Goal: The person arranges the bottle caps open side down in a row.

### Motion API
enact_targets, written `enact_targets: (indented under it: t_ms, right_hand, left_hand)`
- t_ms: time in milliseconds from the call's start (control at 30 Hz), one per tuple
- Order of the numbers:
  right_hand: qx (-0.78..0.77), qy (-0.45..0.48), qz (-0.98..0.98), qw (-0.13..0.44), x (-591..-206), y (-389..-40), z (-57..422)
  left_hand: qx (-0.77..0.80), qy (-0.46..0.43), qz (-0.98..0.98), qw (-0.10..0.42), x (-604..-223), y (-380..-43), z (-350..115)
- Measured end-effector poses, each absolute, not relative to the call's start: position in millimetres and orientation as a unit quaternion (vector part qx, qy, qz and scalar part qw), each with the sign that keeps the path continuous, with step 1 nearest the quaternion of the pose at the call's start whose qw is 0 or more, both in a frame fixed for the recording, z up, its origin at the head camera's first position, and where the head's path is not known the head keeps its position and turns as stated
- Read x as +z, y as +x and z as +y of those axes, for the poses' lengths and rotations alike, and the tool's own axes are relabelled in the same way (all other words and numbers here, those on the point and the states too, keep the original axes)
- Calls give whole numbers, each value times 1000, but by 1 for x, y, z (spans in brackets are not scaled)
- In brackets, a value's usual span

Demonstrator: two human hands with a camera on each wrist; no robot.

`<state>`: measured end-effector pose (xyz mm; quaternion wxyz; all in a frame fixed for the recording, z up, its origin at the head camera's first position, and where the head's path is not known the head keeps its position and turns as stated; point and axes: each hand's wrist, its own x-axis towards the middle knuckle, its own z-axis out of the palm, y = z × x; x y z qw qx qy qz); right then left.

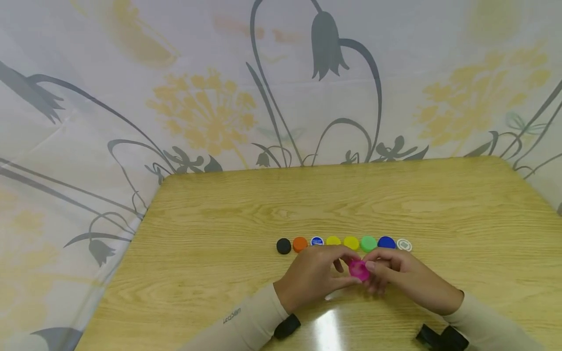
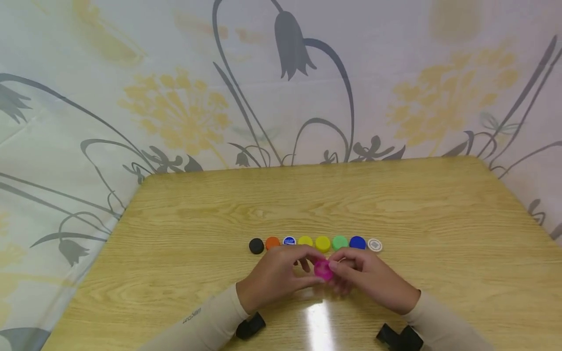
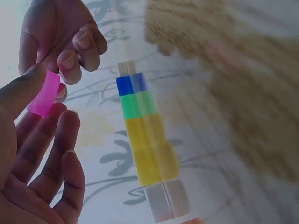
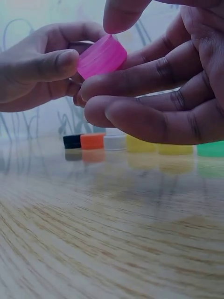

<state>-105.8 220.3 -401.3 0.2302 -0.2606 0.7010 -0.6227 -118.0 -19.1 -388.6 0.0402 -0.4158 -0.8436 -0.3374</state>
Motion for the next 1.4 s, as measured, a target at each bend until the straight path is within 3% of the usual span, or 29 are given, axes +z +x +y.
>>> enact_targets:
  t_ms: [633, 1033, 1400]
  right_hand:
    - [-602, -244, 724, 231, -402, -103, 216]
    - [-575, -218, 764, 199, -400, -104, 213]
    - [-573, -227, 770, 165, -403, -103, 213]
  left_hand:
    - [-297, -385, -874, -20, -391, -116, -18]
    - [-380, -325, -861, -98, -391, -114, -16]
    - [-377, -326, -861, -103, -392, -116, -17]
